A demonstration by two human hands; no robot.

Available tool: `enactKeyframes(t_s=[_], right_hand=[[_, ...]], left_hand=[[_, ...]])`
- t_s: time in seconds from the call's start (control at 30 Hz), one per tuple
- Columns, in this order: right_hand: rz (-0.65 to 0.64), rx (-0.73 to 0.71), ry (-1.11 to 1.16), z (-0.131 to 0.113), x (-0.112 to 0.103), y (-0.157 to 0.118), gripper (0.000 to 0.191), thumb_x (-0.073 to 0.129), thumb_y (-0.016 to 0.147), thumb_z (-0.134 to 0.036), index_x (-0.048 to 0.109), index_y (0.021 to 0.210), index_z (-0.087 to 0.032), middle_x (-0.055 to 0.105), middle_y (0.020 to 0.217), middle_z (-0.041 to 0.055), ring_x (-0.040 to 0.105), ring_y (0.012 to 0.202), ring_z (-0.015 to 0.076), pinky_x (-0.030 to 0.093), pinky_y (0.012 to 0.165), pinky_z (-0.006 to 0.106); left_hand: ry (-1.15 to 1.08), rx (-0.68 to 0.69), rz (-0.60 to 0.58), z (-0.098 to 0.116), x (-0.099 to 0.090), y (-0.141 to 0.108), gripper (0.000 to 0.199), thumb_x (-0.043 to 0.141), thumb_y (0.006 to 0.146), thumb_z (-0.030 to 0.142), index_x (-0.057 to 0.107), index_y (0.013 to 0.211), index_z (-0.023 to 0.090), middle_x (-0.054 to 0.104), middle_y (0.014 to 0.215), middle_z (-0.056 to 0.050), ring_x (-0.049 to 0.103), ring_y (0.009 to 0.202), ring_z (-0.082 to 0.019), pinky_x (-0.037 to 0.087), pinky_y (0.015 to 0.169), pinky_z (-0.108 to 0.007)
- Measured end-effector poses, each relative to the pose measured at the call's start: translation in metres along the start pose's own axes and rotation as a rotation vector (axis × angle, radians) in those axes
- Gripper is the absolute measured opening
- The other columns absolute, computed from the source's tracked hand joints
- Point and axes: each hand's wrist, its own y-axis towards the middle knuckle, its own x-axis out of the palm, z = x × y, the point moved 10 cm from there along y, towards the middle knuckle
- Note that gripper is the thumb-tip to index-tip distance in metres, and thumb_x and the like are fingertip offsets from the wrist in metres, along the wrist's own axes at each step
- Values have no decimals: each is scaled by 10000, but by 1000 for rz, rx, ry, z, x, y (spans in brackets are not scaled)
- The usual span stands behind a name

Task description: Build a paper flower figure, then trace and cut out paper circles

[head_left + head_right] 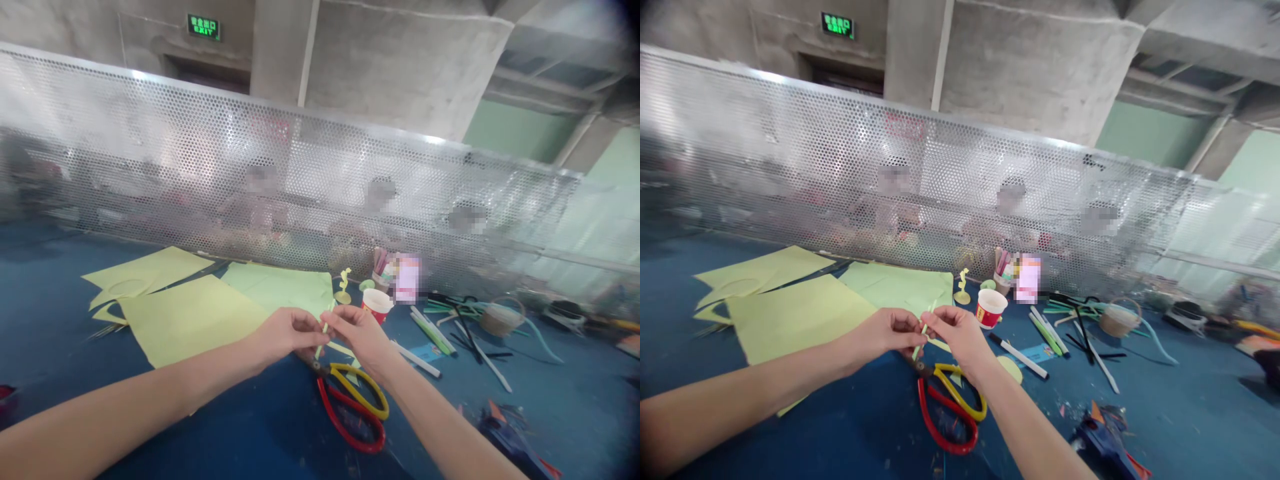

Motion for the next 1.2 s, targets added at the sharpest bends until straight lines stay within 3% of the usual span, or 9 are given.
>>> enactKeyframes(t_s=[0.37,0.53,0.73,0.9,1.2], right_hand=[[-30,-20,-21,-5,0,1,267,707,655,-430,660,654,-167,540,581,-25,484,569,106,425,611,255],[3,-6,-11,-3,-4,3,262,709,657,-422,681,695,-164,566,607,-9,497,583,112,435,615,258],[109,-18,4,-4,-16,4,283,711,645,-442,702,721,-170,584,631,-4,507,613,113,441,652,250],[119,-25,10,-4,-15,4,290,718,638,-437,706,730,-162,591,633,3,509,615,118,451,660,260],[79,-24,10,-7,-15,4,306,704,652,-458,703,714,-158,582,625,2,506,617,115,441,638,245]], left_hand=[[-96,-52,-125,4,15,-6,269,659,737,371,655,826,117,681,757,-73,639,747,-165,467,764,-306],[-152,-74,-109,1,10,-5,279,685,721,357,635,842,110,671,803,-83,644,817,-185,457,828,-341],[-129,-112,-46,-10,1,-1,307,776,614,310,610,796,127,666,737,-46,642,722,-155,476,742,-301],[-76,-64,32,-14,-6,3,288,762,624,344,591,701,125,661,634,-33,608,598,-121,467,618,-251],[-103,-94,-79,-5,5,-2,252,695,713,349,632,687,107,667,702,-51,653,716,-150,486,729,-268]])
